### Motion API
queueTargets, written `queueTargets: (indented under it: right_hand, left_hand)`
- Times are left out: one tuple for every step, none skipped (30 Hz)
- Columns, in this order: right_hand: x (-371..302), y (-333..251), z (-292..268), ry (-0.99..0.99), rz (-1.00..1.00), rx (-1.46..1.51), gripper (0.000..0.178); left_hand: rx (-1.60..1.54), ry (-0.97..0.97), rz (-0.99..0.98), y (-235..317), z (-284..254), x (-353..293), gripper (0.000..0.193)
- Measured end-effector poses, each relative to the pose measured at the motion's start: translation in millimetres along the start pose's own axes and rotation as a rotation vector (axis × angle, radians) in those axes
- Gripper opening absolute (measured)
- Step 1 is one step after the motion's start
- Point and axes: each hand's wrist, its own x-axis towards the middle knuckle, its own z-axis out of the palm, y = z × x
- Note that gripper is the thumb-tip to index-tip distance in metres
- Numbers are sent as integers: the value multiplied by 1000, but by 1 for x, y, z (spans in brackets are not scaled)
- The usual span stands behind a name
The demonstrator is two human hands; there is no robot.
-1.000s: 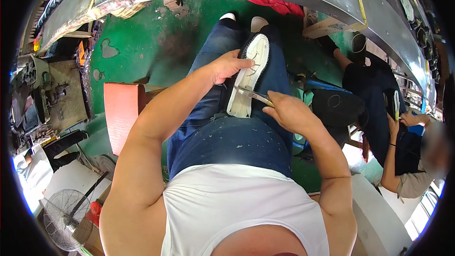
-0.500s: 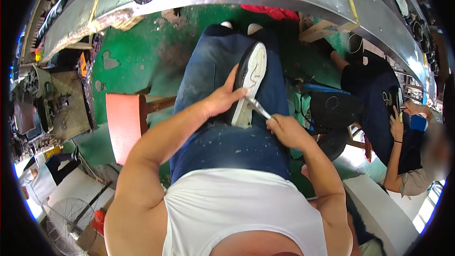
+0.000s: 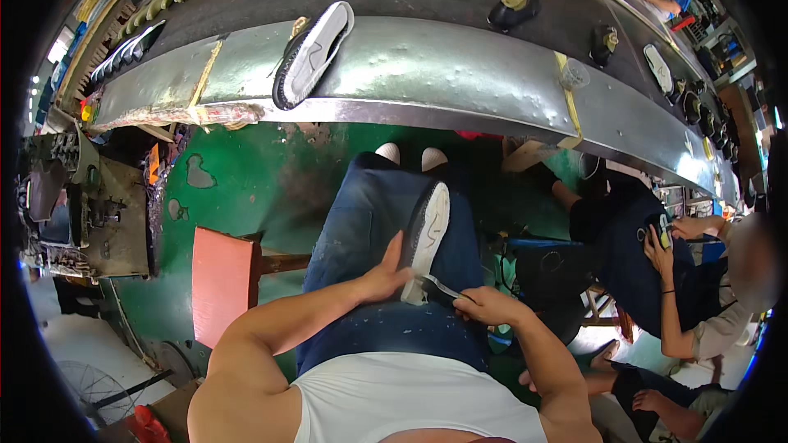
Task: Using pliers to pull and secure the shoe upper material over the last on a production line.
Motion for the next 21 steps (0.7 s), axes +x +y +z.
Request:
queueTargets:
  right_hand:
    - [-5,-6,-7,-62,116,140,42]
    - [-8,-8,-12,-125,235,279,42]
    - [-8,0,-13,-78,236,319,39]
    - [-8,-8,-18,-94,236,297,39]
    - [-10,-24,-21,43,216,289,38]
    - [-9,-38,-21,176,193,279,37]
    - [-8,-46,-19,269,151,336,32]
    - [0,-49,-11,254,154,315,32]
    - [13,-43,3,455,-9,214,31]
    - [27,-34,10,651,-186,114,30]
    - [39,-27,10,572,-71,-137,30]
    - [41,-20,11,570,-72,-145,30]
    - [41,-15,7,495,-29,-129,32]
    - [39,-10,3,429,17,-108,34]
    - [30,-5,-1,426,44,67,37]
    - [25,-3,-3,474,58,89,37]
    - [23,-3,-4,470,79,170,39]
    - [19,-4,-5,471,100,253,40]
    - [21,-6,-5,470,119,276,41]
    - [17,-5,-8,551,153,312,41]
    - [15,-7,-12,522,151,342,40]
  left_hand:
    - [-5,-56,-40,6,-2,-4,92]
    - [-13,-111,-81,10,-2,-7,94]
    - [-6,-85,-100,15,-1,-6,99]
    - [-20,-63,-99,15,-1,-5,99]
    - [87,-17,-43,13,1,-7,102]
    - [195,31,8,10,3,-9,106]
    - [174,44,8,13,5,-8,106]
    - [218,30,1,15,3,-5,110]
    - [263,15,-7,17,2,-5,115]
    - [252,37,-9,18,0,-5,115]
    - [361,25,-29,19,-1,-5,115]
    - [472,9,-47,20,-2,-4,116]
    - [476,7,-32,25,-6,0,116]
    - [401,-1,23,32,-10,5,112]
    - [329,-19,83,39,-14,15,108]
    - [351,-62,110,41,-17,28,108]
    - [211,76,-21,38,-20,44,98]
    - [72,206,-152,33,-21,62,89]
    - [31,317,-109,19,-27,74,71]
    - [-211,283,-161,35,-32,77,58]
    - [-448,180,-248,45,-44,78,53]
